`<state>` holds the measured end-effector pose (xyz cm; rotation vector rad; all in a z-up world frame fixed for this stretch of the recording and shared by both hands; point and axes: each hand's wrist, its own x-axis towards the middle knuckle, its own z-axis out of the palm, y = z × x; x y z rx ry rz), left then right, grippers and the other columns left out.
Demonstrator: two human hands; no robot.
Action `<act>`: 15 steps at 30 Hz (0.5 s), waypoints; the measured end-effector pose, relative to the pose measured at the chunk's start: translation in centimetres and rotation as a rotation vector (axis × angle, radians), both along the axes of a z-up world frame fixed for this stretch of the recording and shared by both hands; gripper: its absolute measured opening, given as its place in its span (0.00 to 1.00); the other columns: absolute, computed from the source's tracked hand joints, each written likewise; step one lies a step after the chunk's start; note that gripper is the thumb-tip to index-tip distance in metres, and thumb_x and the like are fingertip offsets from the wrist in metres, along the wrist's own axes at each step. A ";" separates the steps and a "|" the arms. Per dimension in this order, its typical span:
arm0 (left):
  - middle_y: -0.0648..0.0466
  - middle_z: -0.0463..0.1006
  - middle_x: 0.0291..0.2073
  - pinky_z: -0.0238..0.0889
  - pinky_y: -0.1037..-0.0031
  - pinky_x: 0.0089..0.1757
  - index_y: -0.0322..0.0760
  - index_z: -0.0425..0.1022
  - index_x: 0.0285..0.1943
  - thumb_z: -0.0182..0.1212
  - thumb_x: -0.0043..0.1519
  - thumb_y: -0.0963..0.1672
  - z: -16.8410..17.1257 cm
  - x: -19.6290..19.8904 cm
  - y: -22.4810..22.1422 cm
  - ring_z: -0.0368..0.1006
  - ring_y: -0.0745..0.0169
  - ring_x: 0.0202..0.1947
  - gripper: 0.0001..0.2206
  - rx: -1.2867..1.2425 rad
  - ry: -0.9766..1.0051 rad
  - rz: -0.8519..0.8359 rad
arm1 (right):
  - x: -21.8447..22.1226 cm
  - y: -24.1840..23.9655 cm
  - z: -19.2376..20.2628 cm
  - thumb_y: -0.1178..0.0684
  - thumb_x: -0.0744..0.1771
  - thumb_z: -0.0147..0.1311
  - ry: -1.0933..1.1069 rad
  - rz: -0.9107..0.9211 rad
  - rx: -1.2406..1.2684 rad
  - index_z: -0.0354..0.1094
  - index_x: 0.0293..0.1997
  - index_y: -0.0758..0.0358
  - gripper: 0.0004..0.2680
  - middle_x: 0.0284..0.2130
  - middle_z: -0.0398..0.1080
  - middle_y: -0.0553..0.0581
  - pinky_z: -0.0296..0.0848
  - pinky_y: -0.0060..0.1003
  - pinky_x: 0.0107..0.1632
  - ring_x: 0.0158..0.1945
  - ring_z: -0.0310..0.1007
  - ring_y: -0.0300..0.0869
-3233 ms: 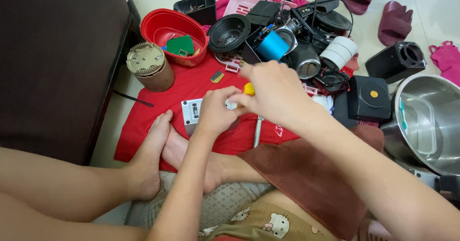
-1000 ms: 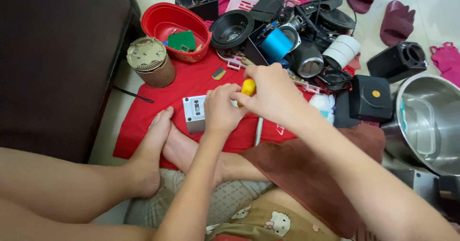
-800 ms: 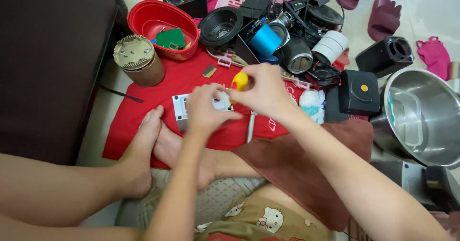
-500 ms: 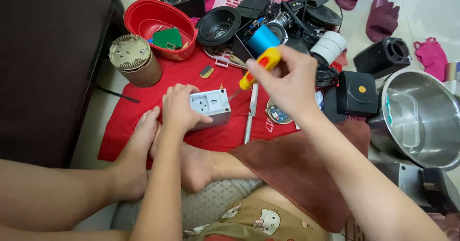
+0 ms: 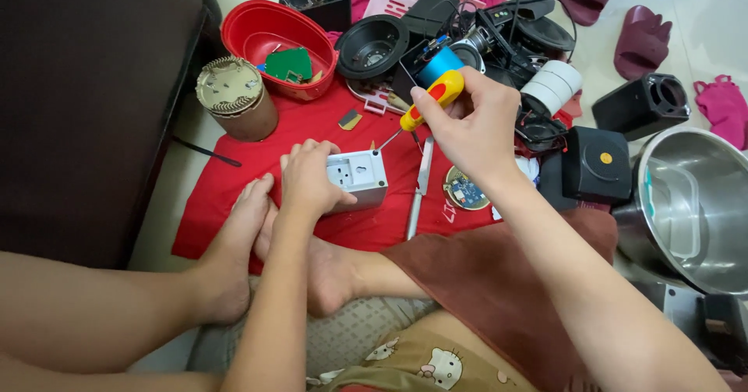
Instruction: The person is repairing a small electronic device, first disassembling a blue speaker and then using a screwdriver to close a white plastic housing.
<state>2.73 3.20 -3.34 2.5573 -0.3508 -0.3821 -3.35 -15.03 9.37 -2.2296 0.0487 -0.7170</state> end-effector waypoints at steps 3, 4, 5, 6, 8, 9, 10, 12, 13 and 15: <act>0.60 0.68 0.40 0.50 0.73 0.48 0.48 0.69 0.47 0.79 0.24 0.48 -0.1 0.1 -0.1 0.59 0.63 0.48 0.37 0.019 -0.022 -0.013 | 0.4 -0.1 0.1 0.54 0.61 0.61 -0.014 0.024 -0.033 0.68 0.27 0.65 0.07 0.12 0.62 0.55 0.62 0.26 0.23 0.16 0.63 0.38; 0.60 0.68 0.40 0.50 0.73 0.48 0.48 0.69 0.47 0.79 0.24 0.48 -0.2 0.2 -0.2 0.59 0.63 0.48 0.37 0.021 -0.025 -0.013 | 0.6 0.0 0.0 0.54 0.61 0.61 -0.017 0.024 -0.031 0.68 0.27 0.65 0.07 0.12 0.62 0.55 0.62 0.26 0.23 0.16 0.63 0.38; 0.60 0.68 0.40 0.50 0.73 0.48 0.48 0.69 0.46 0.79 0.23 0.48 -0.3 0.4 -0.4 0.60 0.62 0.48 0.37 0.046 -0.025 -0.017 | 0.8 0.0 0.0 0.55 0.61 0.60 0.013 0.093 -0.094 0.67 0.26 0.67 0.07 0.12 0.63 0.58 0.63 0.29 0.23 0.17 0.65 0.42; 0.60 0.68 0.39 0.50 0.72 0.47 0.48 0.69 0.46 0.80 0.23 0.48 -0.4 0.5 -0.4 0.60 0.62 0.47 0.37 0.073 -0.027 -0.020 | 1.1 0.2 -0.1 0.55 0.60 0.59 0.041 0.162 -0.155 0.67 0.25 0.69 0.07 0.12 0.63 0.61 0.63 0.33 0.23 0.17 0.67 0.47; 0.55 0.69 0.40 0.49 0.67 0.48 0.45 0.70 0.45 0.79 0.23 0.48 -0.5 1.2 -1.2 0.61 0.56 0.48 0.36 0.130 -0.022 -0.056 | 1.8 0.9 -0.9 0.56 0.59 0.59 0.192 0.182 -0.170 0.68 0.26 0.69 0.06 0.15 0.66 0.63 0.65 0.35 0.24 0.20 0.69 0.49; 0.49 0.70 0.40 0.49 0.61 0.49 0.42 0.71 0.44 0.79 0.23 0.47 -0.5 1.6 -1.5 0.62 0.50 0.48 0.35 0.181 -0.013 -0.091 | 2.2 1.4 -1.3 0.57 0.58 0.58 0.347 0.204 -0.190 0.69 0.28 0.70 0.06 0.18 0.68 0.65 0.68 0.36 0.26 0.22 0.70 0.51; 0.49 0.70 0.40 0.49 0.61 0.49 0.42 0.71 0.44 0.79 0.23 0.47 0.0 2.1 -1.5 0.62 0.50 0.48 0.35 0.189 -0.019 -0.088 | 2.8 1.6 -1.1 0.57 0.58 0.58 0.340 0.207 -0.183 0.69 0.28 0.70 0.06 0.18 0.68 0.65 0.68 0.36 0.26 0.22 0.70 0.51; 0.47 0.74 0.37 0.51 0.62 0.47 0.39 0.75 0.36 0.79 0.27 0.45 1.2 3.2 -1.9 0.67 0.46 0.45 0.26 0.197 0.126 -0.076 | 3.8 1.7 -0.7 0.57 0.57 0.59 0.436 0.188 -0.231 0.68 0.29 0.69 0.07 0.20 0.69 0.63 0.70 0.35 0.30 0.24 0.72 0.49; 0.47 0.74 0.37 0.51 0.62 0.47 0.39 0.75 0.36 0.79 0.27 0.45 1.5 4.1 -2.1 0.67 0.46 0.45 0.26 0.207 0.118 -0.080 | 4.3 1.4 -1.0 0.57 0.57 0.59 0.427 0.184 -0.222 0.68 0.29 0.69 0.07 0.20 0.69 0.63 0.70 0.35 0.30 0.24 0.72 0.49; 0.45 0.77 0.35 0.63 0.63 0.43 0.41 0.77 0.33 0.79 0.28 0.46 2.1 5.8 -2.5 0.71 0.46 0.44 0.24 0.295 0.348 -0.194 | 5.1 0.8 -1.5 0.54 0.55 0.60 0.525 0.139 -0.356 0.69 0.25 0.68 0.08 0.17 0.68 0.61 0.69 0.37 0.27 0.24 0.72 0.49</act>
